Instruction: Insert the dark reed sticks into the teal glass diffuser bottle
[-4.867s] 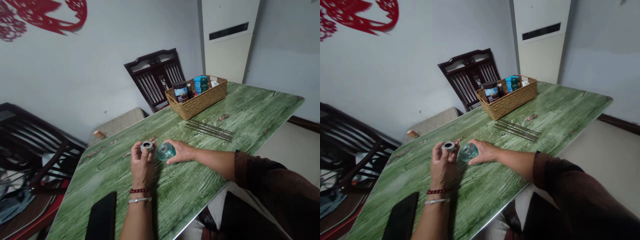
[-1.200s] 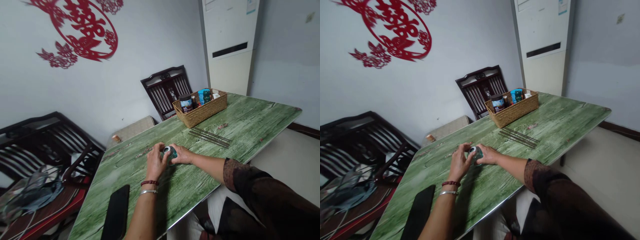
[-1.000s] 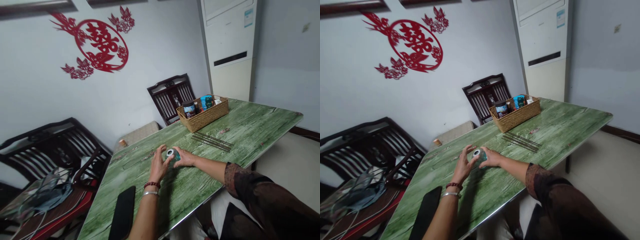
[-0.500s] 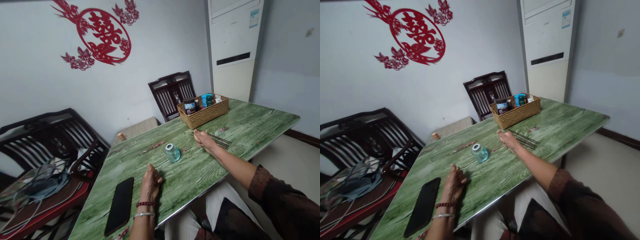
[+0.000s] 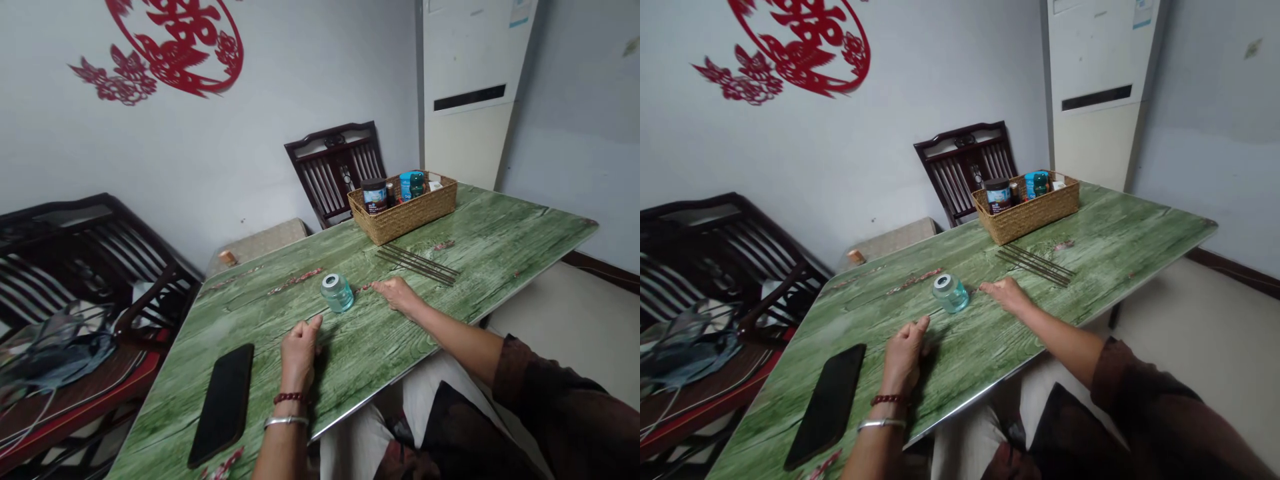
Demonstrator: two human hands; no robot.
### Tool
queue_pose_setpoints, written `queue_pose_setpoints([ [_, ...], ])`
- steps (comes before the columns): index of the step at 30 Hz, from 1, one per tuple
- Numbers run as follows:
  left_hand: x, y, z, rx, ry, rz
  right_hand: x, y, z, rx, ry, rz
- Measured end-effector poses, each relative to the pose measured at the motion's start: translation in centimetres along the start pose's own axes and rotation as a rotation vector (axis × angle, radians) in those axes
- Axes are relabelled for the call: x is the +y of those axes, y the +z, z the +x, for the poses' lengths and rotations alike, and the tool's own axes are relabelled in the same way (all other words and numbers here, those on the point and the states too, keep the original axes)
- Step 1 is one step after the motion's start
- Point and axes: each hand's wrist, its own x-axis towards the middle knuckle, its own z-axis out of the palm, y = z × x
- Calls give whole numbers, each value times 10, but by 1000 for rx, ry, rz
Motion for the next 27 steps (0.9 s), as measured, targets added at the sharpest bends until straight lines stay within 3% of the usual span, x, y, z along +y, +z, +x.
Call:
queue_pose_setpoints([
  [12, 7, -4, 5, -69, -1, -22, 2, 1, 3, -10, -83, -99],
  [20, 32, -3, 54, -64, 289, -148, -25, 5, 12, -11, -90, -152],
  [23, 33, 6, 69, -140, 341, -165, -37, 10, 27, -22, -47, -112],
  [27, 21, 20, 81, -281, 376, -180, -42, 30, 49, -188, -75, -87],
])
